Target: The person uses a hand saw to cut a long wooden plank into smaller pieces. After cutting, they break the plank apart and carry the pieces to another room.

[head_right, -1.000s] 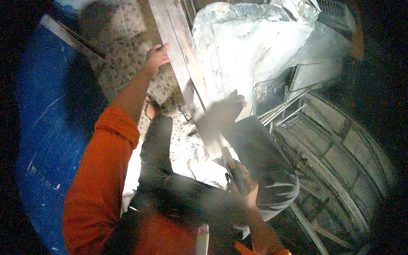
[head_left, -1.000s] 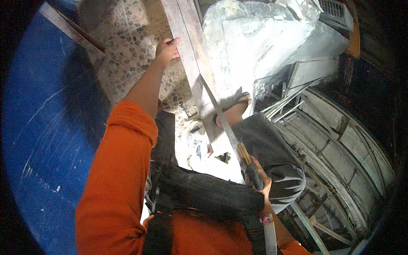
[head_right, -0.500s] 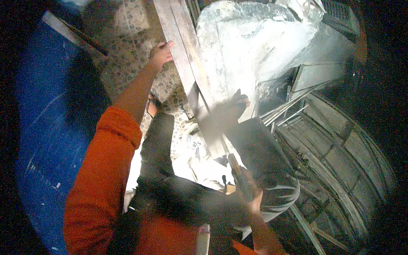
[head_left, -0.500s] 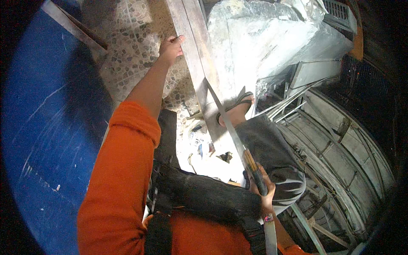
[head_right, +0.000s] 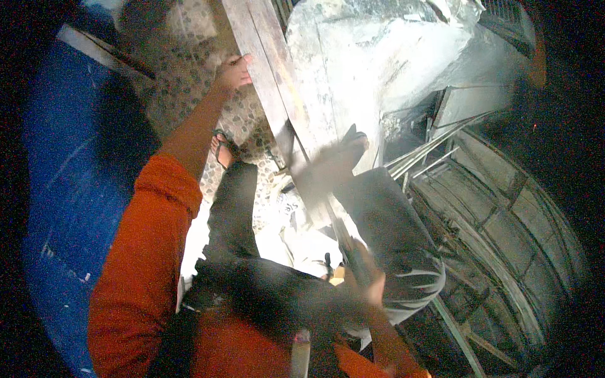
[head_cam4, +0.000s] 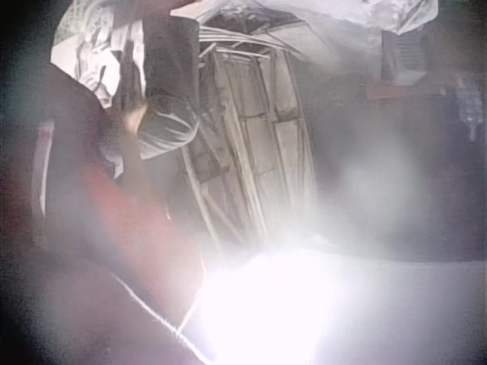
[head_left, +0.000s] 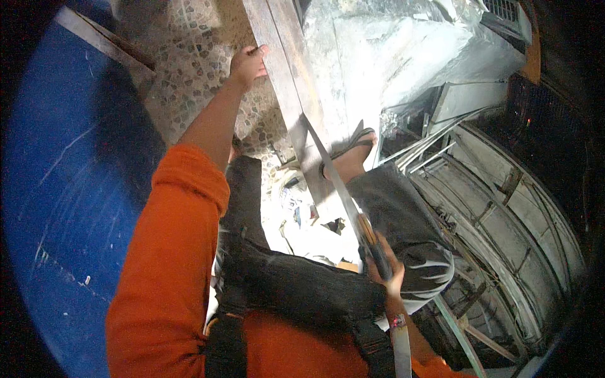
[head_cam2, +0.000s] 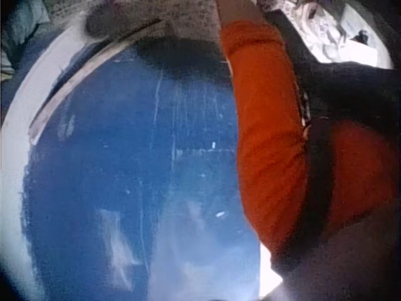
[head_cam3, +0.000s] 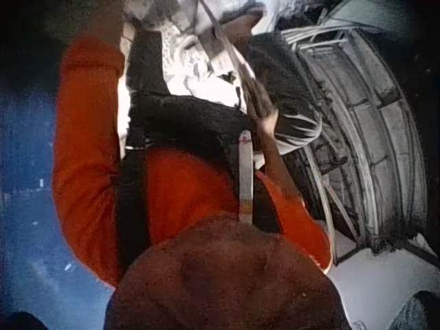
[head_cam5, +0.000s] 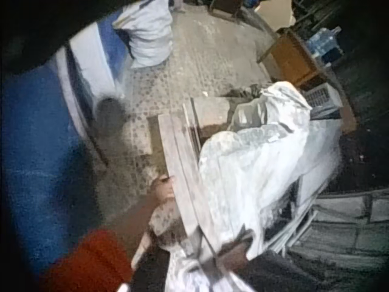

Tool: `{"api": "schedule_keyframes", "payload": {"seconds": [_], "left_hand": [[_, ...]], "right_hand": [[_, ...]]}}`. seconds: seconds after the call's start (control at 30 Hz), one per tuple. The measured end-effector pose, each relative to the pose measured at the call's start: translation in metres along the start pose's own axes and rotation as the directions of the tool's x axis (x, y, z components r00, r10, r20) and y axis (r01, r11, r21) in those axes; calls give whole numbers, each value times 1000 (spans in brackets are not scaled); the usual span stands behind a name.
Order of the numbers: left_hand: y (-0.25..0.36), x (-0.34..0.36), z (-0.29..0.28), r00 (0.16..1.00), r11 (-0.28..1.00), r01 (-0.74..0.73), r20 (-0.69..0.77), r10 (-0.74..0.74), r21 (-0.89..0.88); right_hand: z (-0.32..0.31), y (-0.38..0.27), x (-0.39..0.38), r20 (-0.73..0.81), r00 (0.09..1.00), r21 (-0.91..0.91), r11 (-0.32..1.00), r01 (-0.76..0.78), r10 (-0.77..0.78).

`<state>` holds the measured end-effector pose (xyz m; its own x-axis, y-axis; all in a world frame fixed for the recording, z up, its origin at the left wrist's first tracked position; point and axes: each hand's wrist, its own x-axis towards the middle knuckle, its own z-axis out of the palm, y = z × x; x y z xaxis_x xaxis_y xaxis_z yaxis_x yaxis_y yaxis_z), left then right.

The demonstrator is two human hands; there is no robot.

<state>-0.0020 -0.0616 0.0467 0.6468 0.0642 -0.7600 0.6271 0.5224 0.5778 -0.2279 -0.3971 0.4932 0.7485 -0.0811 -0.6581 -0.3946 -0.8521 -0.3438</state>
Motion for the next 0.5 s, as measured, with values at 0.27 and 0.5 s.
{"api": "schedule_keyframes", "payload": {"seconds": [0.27, 0.5], "left_hand": [[4, -1, -1, 999, 997, -53, -3, 53, 56], [-86, -75, -8, 967, 979, 28, 241, -78, 204]], "right_hand": [[94, -65, 208, 29, 1000, 208, 978, 4, -10], [105, -36, 214, 53, 998, 158, 987, -36, 28]]}}
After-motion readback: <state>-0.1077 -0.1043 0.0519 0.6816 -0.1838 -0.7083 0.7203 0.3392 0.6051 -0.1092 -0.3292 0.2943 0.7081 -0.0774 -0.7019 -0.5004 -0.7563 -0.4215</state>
